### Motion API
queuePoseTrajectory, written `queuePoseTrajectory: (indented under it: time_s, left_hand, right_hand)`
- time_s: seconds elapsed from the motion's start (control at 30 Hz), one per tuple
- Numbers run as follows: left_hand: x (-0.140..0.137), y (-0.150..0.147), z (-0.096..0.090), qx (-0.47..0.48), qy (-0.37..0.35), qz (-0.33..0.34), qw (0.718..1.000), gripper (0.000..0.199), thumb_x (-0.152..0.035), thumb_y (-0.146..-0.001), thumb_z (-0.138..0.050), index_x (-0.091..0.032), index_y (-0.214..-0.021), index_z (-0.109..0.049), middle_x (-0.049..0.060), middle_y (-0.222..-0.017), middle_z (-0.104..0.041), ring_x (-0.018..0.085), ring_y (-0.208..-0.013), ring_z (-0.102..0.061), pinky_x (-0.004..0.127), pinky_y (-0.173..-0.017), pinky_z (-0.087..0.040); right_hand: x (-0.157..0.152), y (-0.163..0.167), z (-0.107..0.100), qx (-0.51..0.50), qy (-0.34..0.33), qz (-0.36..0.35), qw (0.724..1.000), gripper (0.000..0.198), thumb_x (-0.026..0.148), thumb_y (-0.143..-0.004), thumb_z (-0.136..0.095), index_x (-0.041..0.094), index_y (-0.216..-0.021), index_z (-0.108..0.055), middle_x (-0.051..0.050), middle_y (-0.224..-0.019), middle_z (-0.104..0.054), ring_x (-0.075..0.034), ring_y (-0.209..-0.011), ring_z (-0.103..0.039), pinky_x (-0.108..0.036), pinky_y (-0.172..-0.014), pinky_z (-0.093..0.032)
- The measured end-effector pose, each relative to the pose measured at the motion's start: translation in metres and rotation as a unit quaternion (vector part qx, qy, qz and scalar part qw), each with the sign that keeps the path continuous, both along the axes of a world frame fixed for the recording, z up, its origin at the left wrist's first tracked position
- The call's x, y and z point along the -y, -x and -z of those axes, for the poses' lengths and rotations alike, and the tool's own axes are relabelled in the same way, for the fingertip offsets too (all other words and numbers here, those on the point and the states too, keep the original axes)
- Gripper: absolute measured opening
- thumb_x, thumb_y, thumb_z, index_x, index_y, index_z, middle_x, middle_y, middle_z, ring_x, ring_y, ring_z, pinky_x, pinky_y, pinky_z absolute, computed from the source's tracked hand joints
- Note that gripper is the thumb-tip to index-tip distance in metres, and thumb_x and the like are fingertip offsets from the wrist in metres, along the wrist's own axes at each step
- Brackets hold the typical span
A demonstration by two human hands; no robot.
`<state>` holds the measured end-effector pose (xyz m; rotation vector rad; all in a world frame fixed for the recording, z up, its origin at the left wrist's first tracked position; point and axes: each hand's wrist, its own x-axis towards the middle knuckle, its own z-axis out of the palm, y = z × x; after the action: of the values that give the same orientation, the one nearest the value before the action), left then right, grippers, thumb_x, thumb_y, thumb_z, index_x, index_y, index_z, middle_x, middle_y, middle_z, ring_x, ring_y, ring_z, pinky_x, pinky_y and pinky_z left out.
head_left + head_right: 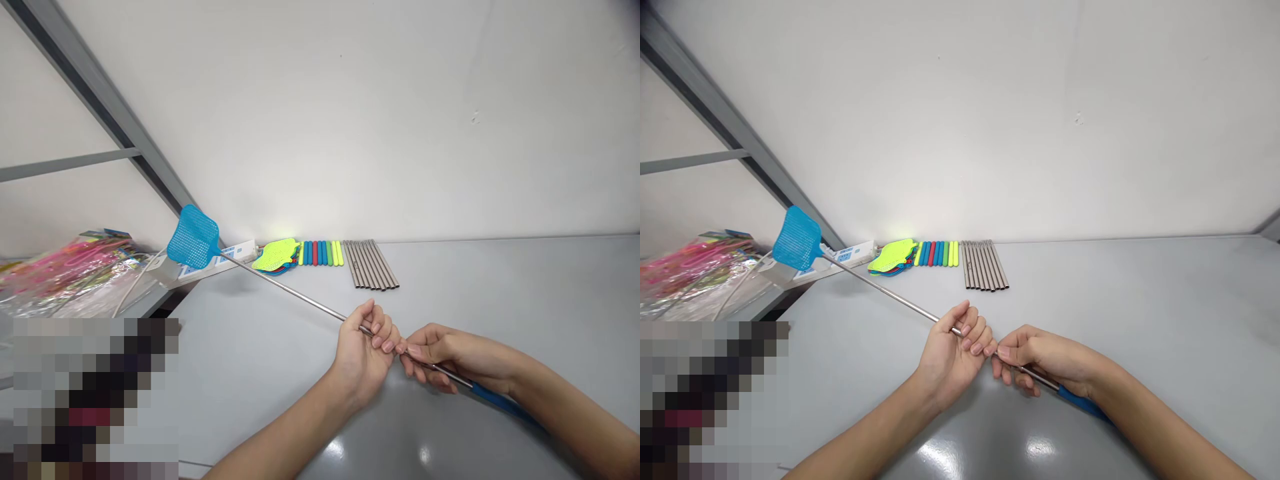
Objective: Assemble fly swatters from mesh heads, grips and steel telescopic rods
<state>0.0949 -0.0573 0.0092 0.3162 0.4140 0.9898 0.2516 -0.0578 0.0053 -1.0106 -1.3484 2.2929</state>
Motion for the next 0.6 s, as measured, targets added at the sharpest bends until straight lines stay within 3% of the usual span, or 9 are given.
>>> queuePoseTrajectory:
  time_s: [0.2, 0.6]
  left_hand:
    - [-0.001, 0.001, 0.001, -0.022, 0.057, -0.051, 0.997, 0.038, -0.029, -0.082, -0.034, -0.018, -0.047, -0.026, -0.006, -0.037, -0.016, 0.009, -0.036, -0.021, 0.024, -0.043, -0.026]
    - [-0.008, 0.006, -0.016, -0.068, 0.075, -0.108, 0.989, 0.034, -0.024, -0.082, -0.033, -0.019, -0.050, -0.023, -0.007, -0.037, -0.009, 0.008, -0.034, -0.012, 0.023, -0.039, -0.018]
  right_hand:
    - [0.002, 0.004, -0.007, 0.016, 0.014, -0.017, 1.000, 0.028, 0.039, -0.079, -0.050, 0.012, -0.073, -0.052, 0.008, -0.052, -0.026, -0.002, -0.041, -0.013, -0.016, -0.036, -0.008]
    - [0.001, 0.006, -0.013, 0.039, -0.033, -0.028, 0.998, 0.036, 0.050, -0.078, -0.047, 0.016, -0.065, -0.041, 0.008, -0.052, -0.023, -0.003, -0.041, -0.014, -0.015, -0.034, -0.009]
